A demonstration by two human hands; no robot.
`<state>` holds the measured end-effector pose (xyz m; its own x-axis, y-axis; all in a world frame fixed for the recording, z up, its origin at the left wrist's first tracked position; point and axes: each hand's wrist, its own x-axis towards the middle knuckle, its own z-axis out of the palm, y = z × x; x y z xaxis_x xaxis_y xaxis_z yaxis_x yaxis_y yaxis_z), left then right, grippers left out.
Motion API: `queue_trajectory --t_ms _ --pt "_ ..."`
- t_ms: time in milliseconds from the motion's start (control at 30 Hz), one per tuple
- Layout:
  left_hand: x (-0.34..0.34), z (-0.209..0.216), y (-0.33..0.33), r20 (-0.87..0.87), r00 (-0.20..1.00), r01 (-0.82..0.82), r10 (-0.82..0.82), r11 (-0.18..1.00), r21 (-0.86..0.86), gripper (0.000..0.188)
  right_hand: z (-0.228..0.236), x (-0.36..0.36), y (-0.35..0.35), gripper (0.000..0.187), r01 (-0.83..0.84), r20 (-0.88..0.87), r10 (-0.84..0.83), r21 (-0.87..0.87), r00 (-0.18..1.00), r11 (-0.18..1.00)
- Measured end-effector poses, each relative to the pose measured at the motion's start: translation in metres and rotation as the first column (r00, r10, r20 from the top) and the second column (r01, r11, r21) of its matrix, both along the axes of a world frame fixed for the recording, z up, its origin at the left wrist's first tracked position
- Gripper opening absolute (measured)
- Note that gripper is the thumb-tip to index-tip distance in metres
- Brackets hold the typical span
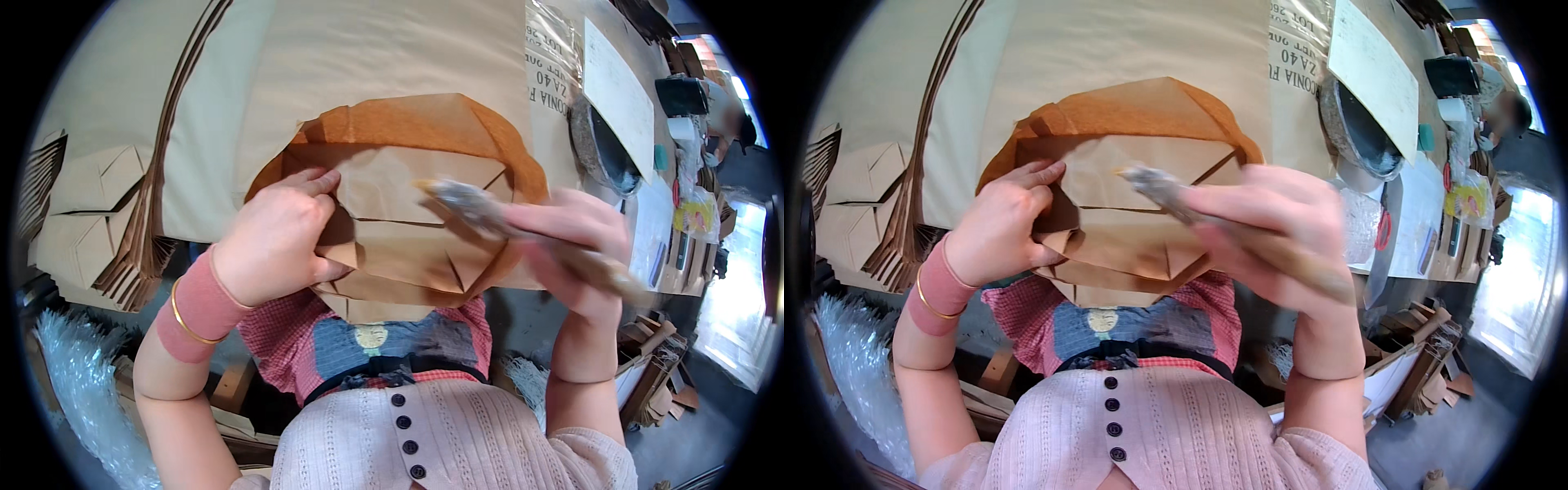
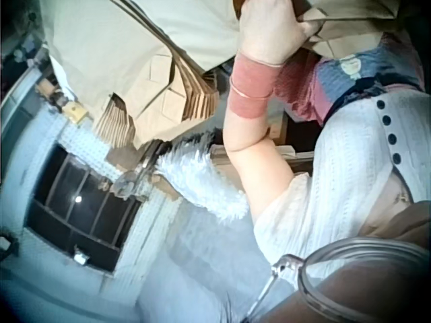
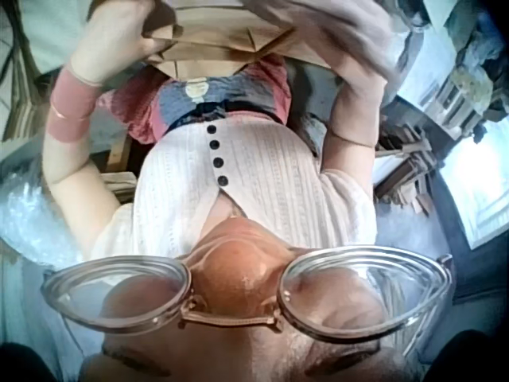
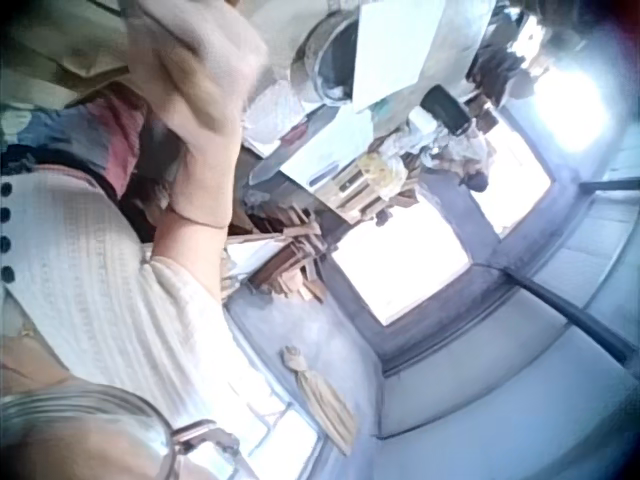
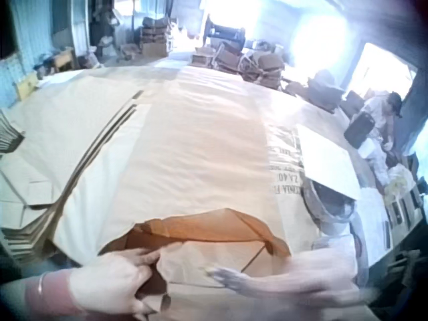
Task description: The person folds the flaps of a brown paper envelope and secures them by applying a liquid adhesive with a brush. They repeat this process for multiple envelopes, smoothing the glued areas to ensure they are sealed.
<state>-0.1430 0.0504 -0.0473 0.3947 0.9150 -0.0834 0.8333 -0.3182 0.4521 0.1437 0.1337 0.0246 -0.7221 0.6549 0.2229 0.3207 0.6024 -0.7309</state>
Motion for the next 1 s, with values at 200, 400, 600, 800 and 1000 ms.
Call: queue_trajectory --t_ms 200,400,600,800,1000 --pt "-0.001 -0.002 0.005 0.023 0.999 0.037 -0.036 0.998 -0.049 0.047 -0.061 -0.051 0.017 0.029 -0.318 -0.027 0.321 0.071 0.947 0.945" --pt "-0.003 0.004 0.003 0.121 0.992 -0.021 0.044 0.983 -0.185 0.035 -0.041 -0.017 0.026 0.019 -0.082 0.21 0.094 -0.065 0.973 0.995" --pt "0.006 -0.001 0.019 0.109 0.946 -0.287 0.305 0.946 -0.152 0.01 -0.019 -0.007 -0.011 0.007 0.566 -0.11 -0.61 -0.277 0.784 0.777" --pt "0.007 -0.034 0.03 0.039 0.949 -0.314 0.313 0.95 0.002 0.014 -0.061 -0.034 -0.026 0.007 0.507 0.003 -0.578 -0.485 0.816 0.713" --pt "-0.001 -0.036 0.056 0.037 0.914 -0.405 0.405 0.914 -0.007 0.023 -0.08 -0.091 -0.035 0.01 0.301 -0.165 -0.542 -0.683 0.824 0.666"
